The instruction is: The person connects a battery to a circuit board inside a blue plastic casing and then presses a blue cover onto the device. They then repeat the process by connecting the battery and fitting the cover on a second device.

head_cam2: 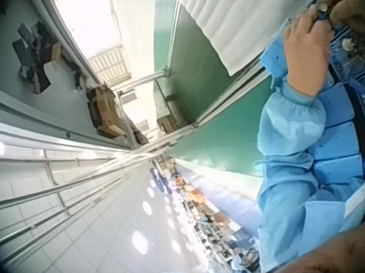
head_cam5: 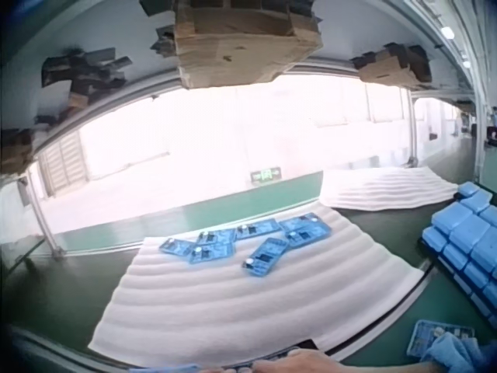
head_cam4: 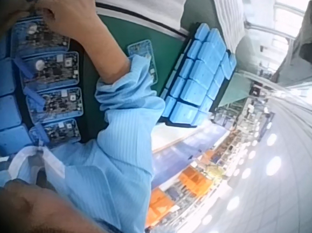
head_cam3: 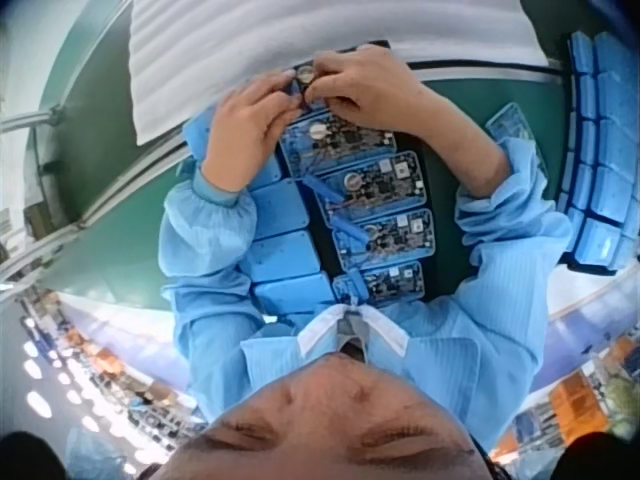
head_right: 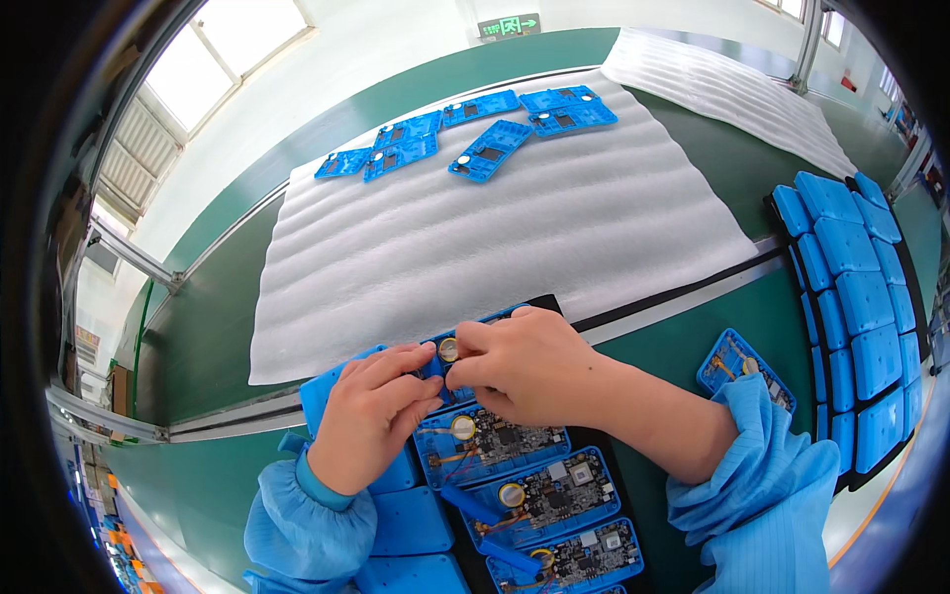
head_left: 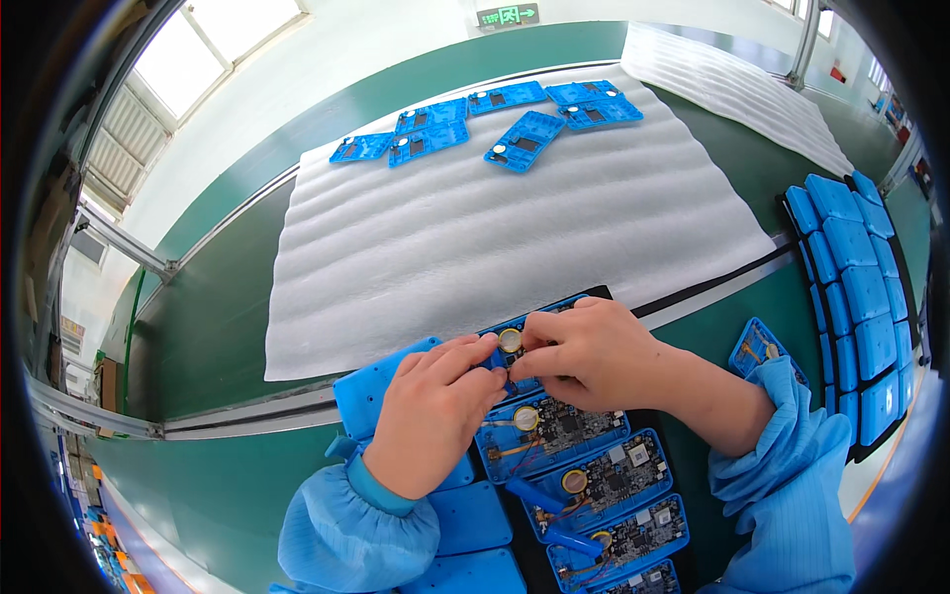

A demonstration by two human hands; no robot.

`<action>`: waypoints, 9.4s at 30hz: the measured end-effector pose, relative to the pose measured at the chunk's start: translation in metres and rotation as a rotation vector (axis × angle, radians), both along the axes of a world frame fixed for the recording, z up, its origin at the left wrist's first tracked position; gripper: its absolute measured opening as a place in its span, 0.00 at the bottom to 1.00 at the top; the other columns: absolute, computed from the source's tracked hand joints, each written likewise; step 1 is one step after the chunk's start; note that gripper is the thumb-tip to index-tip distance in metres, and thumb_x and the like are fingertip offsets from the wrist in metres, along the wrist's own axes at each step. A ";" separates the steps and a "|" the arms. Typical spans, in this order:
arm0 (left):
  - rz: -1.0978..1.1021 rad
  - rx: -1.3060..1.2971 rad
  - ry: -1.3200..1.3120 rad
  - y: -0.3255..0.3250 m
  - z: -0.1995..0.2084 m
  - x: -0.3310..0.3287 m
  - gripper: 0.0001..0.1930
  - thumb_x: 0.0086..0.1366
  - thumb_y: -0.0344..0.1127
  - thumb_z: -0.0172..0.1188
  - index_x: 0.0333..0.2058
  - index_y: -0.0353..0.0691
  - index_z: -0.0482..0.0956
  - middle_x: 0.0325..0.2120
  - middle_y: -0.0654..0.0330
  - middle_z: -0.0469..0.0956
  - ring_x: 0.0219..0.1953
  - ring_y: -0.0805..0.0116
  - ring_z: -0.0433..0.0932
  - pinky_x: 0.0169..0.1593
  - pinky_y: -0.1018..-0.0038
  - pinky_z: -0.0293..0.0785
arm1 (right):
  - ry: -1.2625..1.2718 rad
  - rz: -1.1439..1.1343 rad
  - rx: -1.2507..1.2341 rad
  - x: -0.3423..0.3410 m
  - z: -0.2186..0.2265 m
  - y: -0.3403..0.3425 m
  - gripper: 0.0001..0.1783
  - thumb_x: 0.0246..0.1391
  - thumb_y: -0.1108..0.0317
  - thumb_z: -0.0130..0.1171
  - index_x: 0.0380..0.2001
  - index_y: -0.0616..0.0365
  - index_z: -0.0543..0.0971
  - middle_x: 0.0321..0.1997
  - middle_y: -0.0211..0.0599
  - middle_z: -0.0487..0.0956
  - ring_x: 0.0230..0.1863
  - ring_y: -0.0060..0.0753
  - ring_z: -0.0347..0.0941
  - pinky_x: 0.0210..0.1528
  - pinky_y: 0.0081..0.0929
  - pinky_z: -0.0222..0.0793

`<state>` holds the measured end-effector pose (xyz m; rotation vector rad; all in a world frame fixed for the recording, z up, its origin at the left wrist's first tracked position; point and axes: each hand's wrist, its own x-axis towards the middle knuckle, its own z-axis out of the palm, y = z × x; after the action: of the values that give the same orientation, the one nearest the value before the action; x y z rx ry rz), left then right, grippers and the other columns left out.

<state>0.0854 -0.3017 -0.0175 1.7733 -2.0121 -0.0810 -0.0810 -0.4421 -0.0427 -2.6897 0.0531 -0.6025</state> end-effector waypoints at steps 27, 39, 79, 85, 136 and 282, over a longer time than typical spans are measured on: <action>-0.152 0.027 -0.278 0.001 0.009 0.000 0.14 0.51 0.29 0.60 0.37 0.50 0.82 0.47 0.52 0.76 0.51 0.53 0.74 0.47 0.64 0.71 | 0.115 0.019 -0.020 0.009 0.012 -0.007 0.03 0.48 0.62 0.61 0.27 0.46 0.78 0.26 0.27 0.72 0.24 0.36 0.74 0.26 0.33 0.67; -0.037 0.107 -0.058 -0.001 0.009 -0.005 0.13 0.46 0.26 0.65 0.34 0.45 0.82 0.44 0.54 0.78 0.50 0.51 0.75 0.50 0.62 0.70 | 0.304 -0.202 0.068 0.020 0.018 0.002 0.14 0.48 0.59 0.63 0.34 0.53 0.74 0.28 0.35 0.80 0.31 0.42 0.79 0.33 0.36 0.73; -0.069 -0.063 -0.143 0.004 0.001 0.000 0.11 0.52 0.28 0.63 0.36 0.45 0.81 0.43 0.58 0.76 0.45 0.58 0.75 0.46 0.65 0.70 | 0.013 -0.417 0.808 0.011 0.041 -0.075 0.13 0.54 0.60 0.61 0.29 0.61 0.80 0.18 0.23 0.69 0.20 0.14 0.58 0.23 0.19 0.54; -0.038 -0.045 -0.072 0.003 0.005 0.000 0.09 0.51 0.30 0.64 0.34 0.44 0.81 0.39 0.60 0.77 0.41 0.60 0.76 0.43 0.65 0.71 | -0.054 -0.268 -0.096 -0.020 0.044 -0.034 0.07 0.50 0.67 0.60 0.33 0.55 0.79 0.28 0.35 0.75 0.23 0.36 0.74 0.22 0.33 0.67; 0.090 0.180 -0.001 -0.001 0.003 0.014 0.35 0.53 0.46 0.67 0.59 0.45 0.68 0.51 0.56 0.74 0.54 0.59 0.70 0.56 0.64 0.56 | 0.569 -0.319 0.003 -0.027 0.039 -0.013 0.39 0.50 0.51 0.62 0.63 0.52 0.62 0.60 0.36 0.63 0.53 0.42 0.70 0.50 0.36 0.69; 0.063 0.075 -0.288 0.010 0.015 -0.001 0.21 0.45 0.18 0.57 0.41 0.37 0.79 0.40 0.55 0.70 0.44 0.55 0.71 0.45 0.65 0.68 | 0.147 -0.603 0.384 -0.013 0.023 -0.018 0.36 0.39 0.46 0.69 0.45 0.64 0.75 0.35 0.48 0.79 0.34 0.41 0.78 0.37 0.32 0.73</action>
<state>0.0840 -0.2917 -0.0025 1.9898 -2.1722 0.1276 -0.0936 -0.4602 -0.0196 -2.3124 0.9422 -0.4903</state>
